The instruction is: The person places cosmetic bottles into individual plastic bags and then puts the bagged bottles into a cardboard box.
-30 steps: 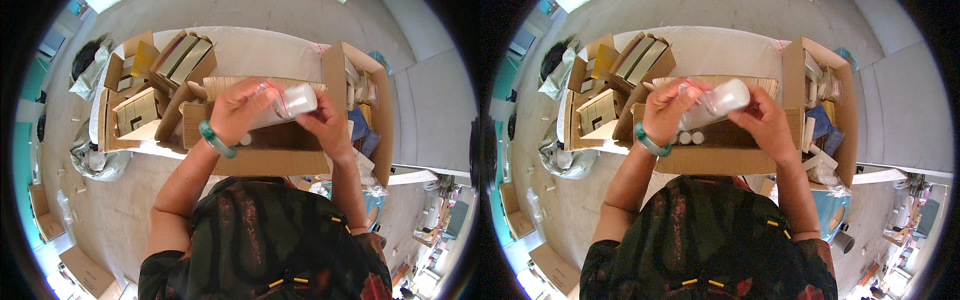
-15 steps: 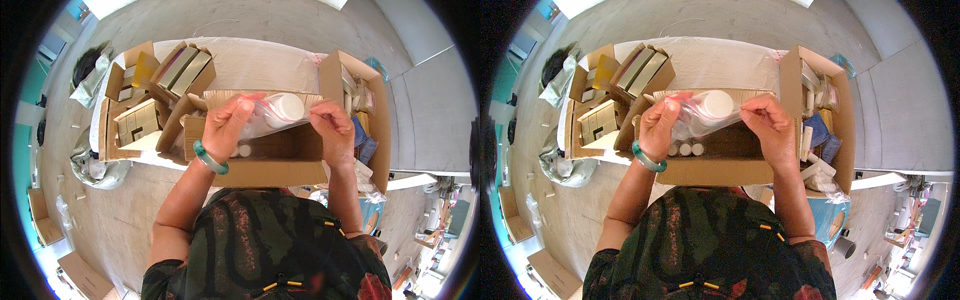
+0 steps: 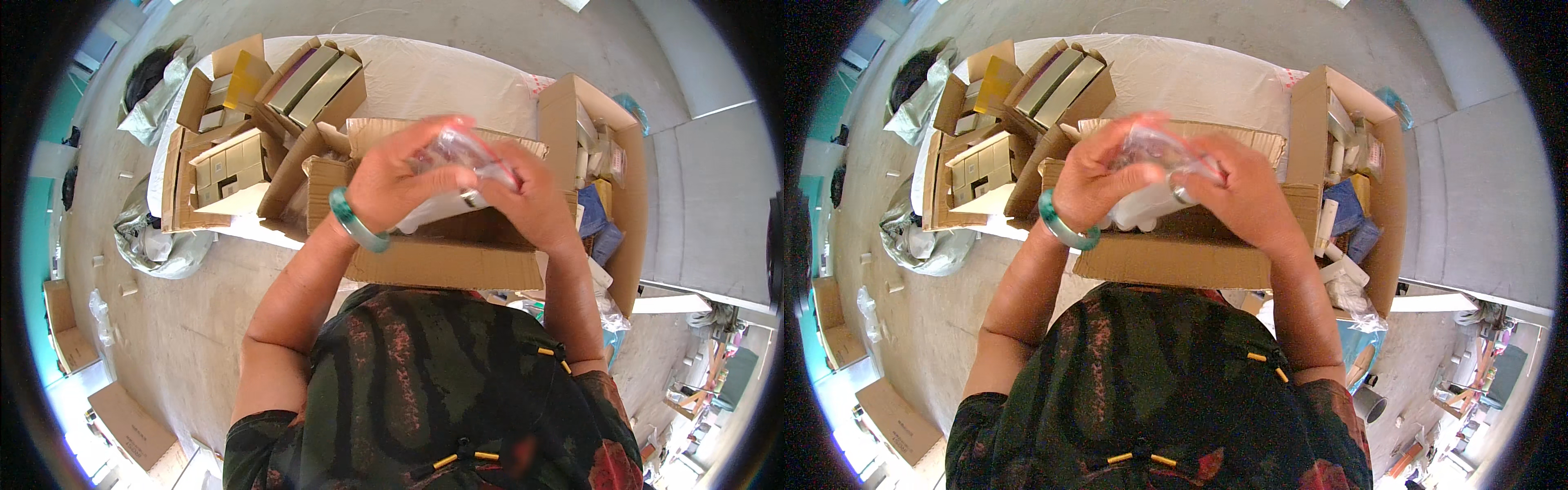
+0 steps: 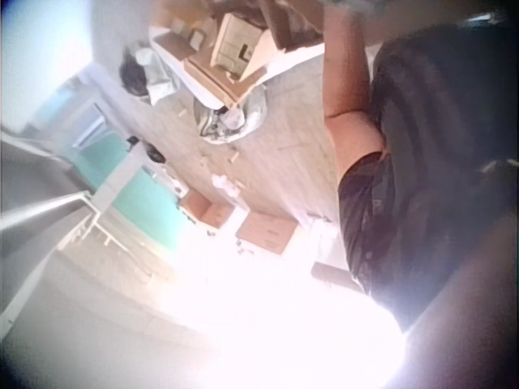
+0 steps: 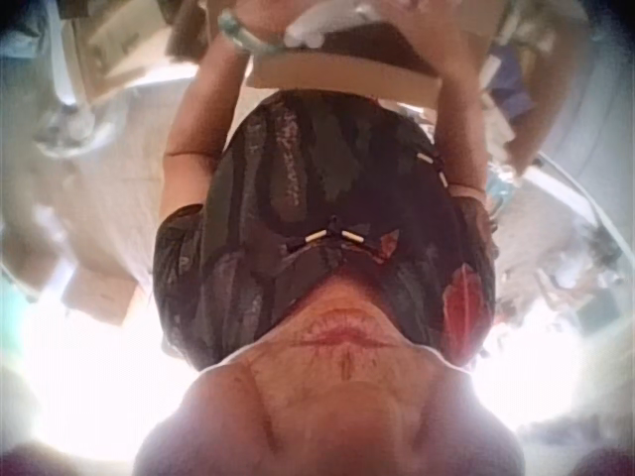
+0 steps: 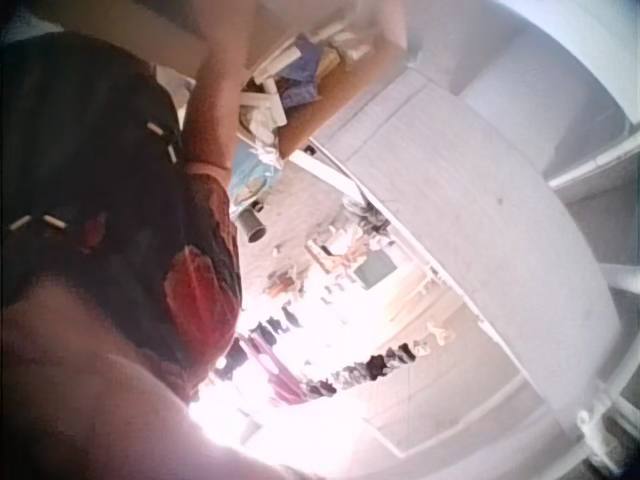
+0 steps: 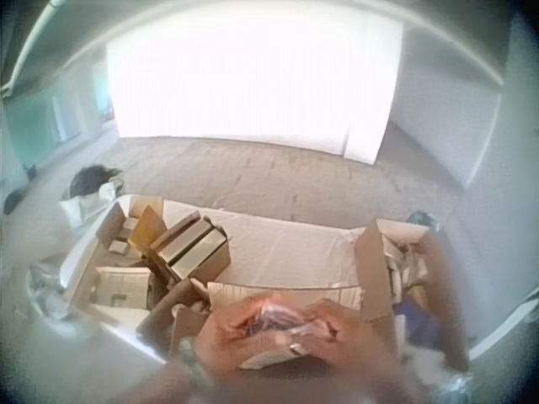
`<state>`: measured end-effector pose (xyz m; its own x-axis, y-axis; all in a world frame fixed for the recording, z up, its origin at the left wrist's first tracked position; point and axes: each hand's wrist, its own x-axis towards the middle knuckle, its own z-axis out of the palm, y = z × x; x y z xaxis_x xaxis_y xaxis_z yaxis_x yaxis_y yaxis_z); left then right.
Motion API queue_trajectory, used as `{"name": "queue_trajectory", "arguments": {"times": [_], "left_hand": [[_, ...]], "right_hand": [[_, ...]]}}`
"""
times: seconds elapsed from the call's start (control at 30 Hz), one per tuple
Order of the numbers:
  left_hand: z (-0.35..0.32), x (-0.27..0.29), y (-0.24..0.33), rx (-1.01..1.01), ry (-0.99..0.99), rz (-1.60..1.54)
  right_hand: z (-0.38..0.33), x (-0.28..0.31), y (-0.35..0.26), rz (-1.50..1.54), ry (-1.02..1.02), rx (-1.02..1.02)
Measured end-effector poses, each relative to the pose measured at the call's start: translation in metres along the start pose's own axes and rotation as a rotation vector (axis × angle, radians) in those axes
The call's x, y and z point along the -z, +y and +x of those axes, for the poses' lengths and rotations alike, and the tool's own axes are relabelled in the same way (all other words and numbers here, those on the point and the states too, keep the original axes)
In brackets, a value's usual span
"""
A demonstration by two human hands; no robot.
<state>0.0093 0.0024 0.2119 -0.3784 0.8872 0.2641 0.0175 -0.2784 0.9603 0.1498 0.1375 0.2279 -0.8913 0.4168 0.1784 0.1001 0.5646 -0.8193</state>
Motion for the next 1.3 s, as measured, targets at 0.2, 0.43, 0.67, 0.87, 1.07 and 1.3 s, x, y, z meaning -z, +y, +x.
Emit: {"name": "queue_trajectory", "arguments": {"times": [0.2, 0.43, 0.67, 0.87, 1.07, 1.3], "left_hand": [[-0.005, 0.026, -0.016, 0.233, -0.103, 0.35], [-0.018, 0.027, -0.063, 0.299, 0.074, 0.069], [-0.018, 0.021, -0.074, 0.23, 0.131, 0.463], [-0.024, 0.019, -0.093, 0.166, -0.077, 0.449], [-0.034, 0.042, -0.09, 0.306, -0.028, 0.449], [-0.041, 0.05, -0.098, 0.366, -0.036, 0.422]], "right_hand": [[0.01, 0.018, -0.007, 0.051, 0.111, -0.088], [0.009, 0.02, 0.012, 0.174, 0.085, -0.103], [0.001, 0.015, 0.016, 0.11, -0.021, -0.142], [-0.002, 0.013, 0.012, -0.2, -0.101, -0.014], [-0.006, -0.019, 0.079, -0.265, -0.333, -0.072], [-0.005, -0.08, 0.16, -0.413, -0.716, -0.144]]}}
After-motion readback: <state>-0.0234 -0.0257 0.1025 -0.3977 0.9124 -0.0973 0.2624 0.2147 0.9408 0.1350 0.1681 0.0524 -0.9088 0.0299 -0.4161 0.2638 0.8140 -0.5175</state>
